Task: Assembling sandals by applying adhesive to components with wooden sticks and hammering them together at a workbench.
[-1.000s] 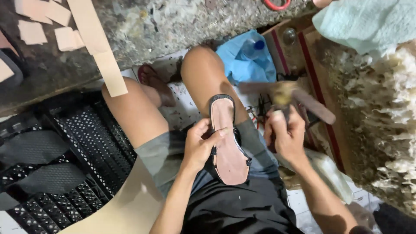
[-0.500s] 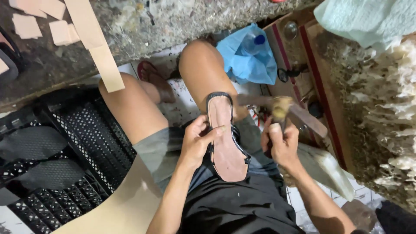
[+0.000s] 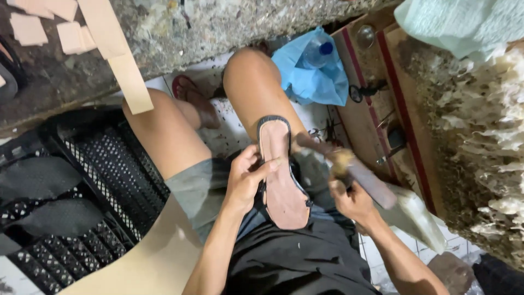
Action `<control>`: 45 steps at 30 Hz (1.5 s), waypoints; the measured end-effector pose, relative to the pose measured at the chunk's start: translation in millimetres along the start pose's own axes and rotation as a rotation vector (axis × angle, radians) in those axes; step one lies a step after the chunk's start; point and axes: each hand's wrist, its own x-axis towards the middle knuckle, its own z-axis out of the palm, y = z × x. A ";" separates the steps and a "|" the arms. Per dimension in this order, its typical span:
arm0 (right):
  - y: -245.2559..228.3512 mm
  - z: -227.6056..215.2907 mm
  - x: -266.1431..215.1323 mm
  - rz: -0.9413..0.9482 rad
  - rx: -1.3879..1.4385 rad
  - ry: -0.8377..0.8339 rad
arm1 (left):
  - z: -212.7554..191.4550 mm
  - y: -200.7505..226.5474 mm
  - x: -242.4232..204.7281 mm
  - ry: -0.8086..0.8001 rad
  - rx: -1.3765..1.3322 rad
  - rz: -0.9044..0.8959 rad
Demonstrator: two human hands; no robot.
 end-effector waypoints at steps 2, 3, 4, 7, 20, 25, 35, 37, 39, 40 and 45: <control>5.2 4.2 -4.4 -0.186 0.259 0.105 | -0.6 -1.7 -2.4 0.007 -0.017 0.012; 8.2 2.4 -3.5 -0.351 -0.047 0.020 | -2.0 -4.4 -0.4 -0.001 -0.022 0.030; 11.4 0.4 -2.6 -0.511 -0.357 -0.062 | -3.2 -7.1 1.6 -0.009 -0.027 0.048; 18.4 -15.4 -14.7 -0.260 -0.112 -0.073 | -14.6 -22.6 4.4 -0.027 -0.075 0.064; -67.9 -27.9 35.0 -0.154 0.388 0.181 | -53.2 -28.1 -23.6 0.334 -0.402 0.420; -79.7 -14.2 42.5 -0.018 0.376 0.354 | -64.1 -68.9 -13.9 0.415 -0.465 0.402; -59.5 1.4 26.5 0.146 0.575 0.479 | -67.5 -89.7 -14.9 0.474 -0.495 0.357; -65.0 -10.4 24.8 0.172 0.427 0.152 | -64.7 -72.2 -18.5 0.486 -0.461 0.367; -69.2 -10.5 19.3 0.165 0.471 0.221 | -60.1 -71.3 -18.7 0.474 -0.480 0.356; -71.9 -10.3 15.2 0.152 0.514 0.287 | -58.3 -71.2 -20.7 0.464 -0.502 0.349; -58.1 4.2 -8.1 0.150 0.458 0.129 | -55.7 -80.5 -18.4 0.508 -0.558 0.325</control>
